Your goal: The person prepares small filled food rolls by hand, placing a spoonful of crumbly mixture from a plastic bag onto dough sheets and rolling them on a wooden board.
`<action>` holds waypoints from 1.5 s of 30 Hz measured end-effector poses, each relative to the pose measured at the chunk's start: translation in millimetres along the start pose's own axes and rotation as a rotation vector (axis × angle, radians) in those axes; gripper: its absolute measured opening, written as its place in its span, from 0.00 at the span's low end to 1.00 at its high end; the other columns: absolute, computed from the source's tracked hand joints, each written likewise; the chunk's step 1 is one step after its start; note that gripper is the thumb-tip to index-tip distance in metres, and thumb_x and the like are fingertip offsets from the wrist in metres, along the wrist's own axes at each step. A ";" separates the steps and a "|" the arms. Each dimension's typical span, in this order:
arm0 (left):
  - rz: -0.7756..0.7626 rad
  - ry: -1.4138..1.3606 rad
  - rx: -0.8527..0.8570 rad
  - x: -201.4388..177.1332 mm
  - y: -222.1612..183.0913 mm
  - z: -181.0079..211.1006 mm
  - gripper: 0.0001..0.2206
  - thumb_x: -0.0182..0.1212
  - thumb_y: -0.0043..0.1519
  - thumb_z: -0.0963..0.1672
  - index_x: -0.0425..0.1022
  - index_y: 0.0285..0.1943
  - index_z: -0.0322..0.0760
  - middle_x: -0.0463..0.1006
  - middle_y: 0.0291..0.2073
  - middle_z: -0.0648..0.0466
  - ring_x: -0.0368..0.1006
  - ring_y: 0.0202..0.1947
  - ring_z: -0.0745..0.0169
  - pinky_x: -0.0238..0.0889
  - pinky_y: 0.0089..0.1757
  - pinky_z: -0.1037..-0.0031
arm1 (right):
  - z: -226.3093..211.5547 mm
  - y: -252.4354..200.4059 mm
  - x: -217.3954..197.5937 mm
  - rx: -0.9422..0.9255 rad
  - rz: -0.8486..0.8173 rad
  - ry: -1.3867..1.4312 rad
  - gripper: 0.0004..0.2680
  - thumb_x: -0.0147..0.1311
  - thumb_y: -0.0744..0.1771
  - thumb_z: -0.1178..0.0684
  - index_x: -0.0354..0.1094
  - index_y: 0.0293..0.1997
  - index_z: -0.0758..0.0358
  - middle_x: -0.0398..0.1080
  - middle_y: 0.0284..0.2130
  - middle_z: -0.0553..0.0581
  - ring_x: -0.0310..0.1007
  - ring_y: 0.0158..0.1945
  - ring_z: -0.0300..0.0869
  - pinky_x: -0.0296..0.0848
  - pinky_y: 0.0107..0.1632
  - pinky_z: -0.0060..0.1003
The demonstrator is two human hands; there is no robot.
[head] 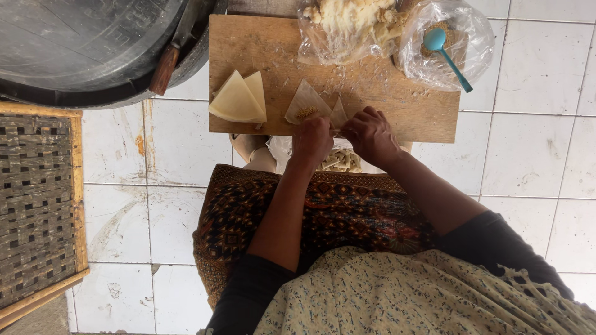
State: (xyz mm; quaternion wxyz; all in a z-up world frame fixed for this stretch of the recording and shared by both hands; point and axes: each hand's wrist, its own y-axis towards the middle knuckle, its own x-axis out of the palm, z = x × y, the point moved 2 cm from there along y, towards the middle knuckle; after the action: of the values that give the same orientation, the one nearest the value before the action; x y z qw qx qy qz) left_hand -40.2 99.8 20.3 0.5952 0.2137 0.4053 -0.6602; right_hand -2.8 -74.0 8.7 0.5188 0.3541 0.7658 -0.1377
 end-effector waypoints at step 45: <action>0.374 0.265 0.118 13.5 -7.8 16.3 0.26 0.59 0.60 0.40 0.66 0.70 0.30 0.68 0.56 0.39 0.67 0.52 0.44 0.68 0.51 0.59 | -10.4 18.4 -23.3 -0.159 0.008 -0.283 0.13 0.53 0.73 0.50 0.68 0.65 0.58 0.65 0.61 0.59 0.60 0.65 0.49 0.58 0.59 0.50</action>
State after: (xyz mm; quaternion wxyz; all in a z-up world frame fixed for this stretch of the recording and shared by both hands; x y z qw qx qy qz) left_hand -47.1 78.3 21.6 0.6351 0.4041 0.3939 -0.5274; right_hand 7.5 -64.2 36.8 0.6485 0.2922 0.6920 -0.1233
